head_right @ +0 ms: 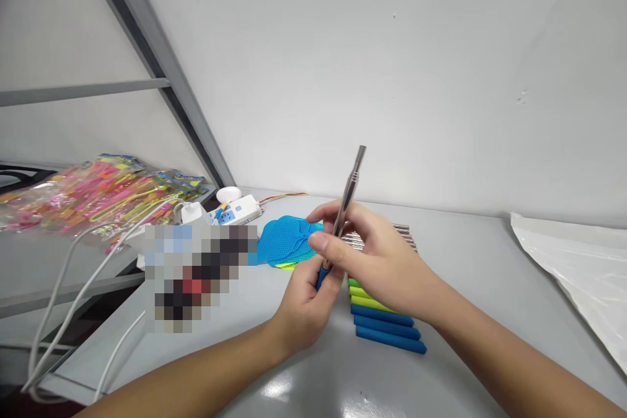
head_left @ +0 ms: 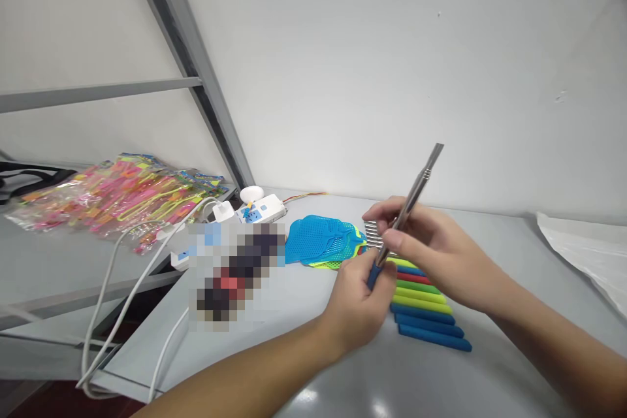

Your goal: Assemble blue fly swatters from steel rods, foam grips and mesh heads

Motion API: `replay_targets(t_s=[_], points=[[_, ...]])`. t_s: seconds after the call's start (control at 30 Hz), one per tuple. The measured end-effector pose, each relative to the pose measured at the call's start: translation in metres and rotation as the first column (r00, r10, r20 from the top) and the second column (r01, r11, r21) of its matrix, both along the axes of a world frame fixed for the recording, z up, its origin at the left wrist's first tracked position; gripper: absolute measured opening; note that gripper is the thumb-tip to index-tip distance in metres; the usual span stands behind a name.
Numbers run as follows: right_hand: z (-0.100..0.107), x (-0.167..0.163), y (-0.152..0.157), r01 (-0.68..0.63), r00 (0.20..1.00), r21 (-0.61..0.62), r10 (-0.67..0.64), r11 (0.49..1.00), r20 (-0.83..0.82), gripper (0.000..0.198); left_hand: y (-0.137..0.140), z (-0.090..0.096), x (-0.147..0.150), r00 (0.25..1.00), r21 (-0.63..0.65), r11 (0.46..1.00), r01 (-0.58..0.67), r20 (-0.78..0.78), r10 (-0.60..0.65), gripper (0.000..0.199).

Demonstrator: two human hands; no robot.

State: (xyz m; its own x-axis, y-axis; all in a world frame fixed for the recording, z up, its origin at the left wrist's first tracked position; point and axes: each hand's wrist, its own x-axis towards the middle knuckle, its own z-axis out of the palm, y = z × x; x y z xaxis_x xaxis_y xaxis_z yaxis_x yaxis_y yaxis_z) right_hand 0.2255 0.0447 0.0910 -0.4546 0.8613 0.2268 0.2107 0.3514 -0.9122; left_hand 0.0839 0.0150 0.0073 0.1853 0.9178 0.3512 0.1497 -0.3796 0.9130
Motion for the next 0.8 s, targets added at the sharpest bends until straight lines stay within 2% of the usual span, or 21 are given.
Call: replay_targets(t_s=[0.17, 0.37, 0.47, 0.6, 0.8], points=[[0.007, 0.002, -0.005, 0.015, 0.943, -0.070, -0.037, 0.997, -0.331, 0.026, -0.003, 0.002, 0.001, 0.996, 0.004, 0.999, 0.039, -0.081, -0.038, 0.031], [0.001, -0.010, -0.020, -0.092, 0.873, -0.265, -0.050, 0.960, -0.485, 0.031, -0.005, -0.003, 0.006, 0.997, 0.012, 0.998, 0.069, -0.030, -0.069, 0.028], [-0.006, -0.018, -0.024, -0.153, 0.851, -0.315, -0.037, 0.937, -0.525, 0.033, -0.003, -0.008, 0.006, 0.996, -0.012, 0.996, 0.091, 0.005, -0.091, 0.022], [-0.014, -0.025, -0.027, -0.170, 0.868, -0.365, -0.036, 0.915, -0.496, 0.036, -0.003, -0.011, 0.007, 0.990, -0.020, 0.993, 0.119, 0.079, -0.117, 0.021], [-0.019, -0.031, -0.030, -0.122, 0.887, -0.337, -0.050, 0.934, -0.460, 0.037, -0.004, -0.011, 0.006, 0.990, -0.007, 0.996, 0.094, 0.106, -0.092, 0.022]])
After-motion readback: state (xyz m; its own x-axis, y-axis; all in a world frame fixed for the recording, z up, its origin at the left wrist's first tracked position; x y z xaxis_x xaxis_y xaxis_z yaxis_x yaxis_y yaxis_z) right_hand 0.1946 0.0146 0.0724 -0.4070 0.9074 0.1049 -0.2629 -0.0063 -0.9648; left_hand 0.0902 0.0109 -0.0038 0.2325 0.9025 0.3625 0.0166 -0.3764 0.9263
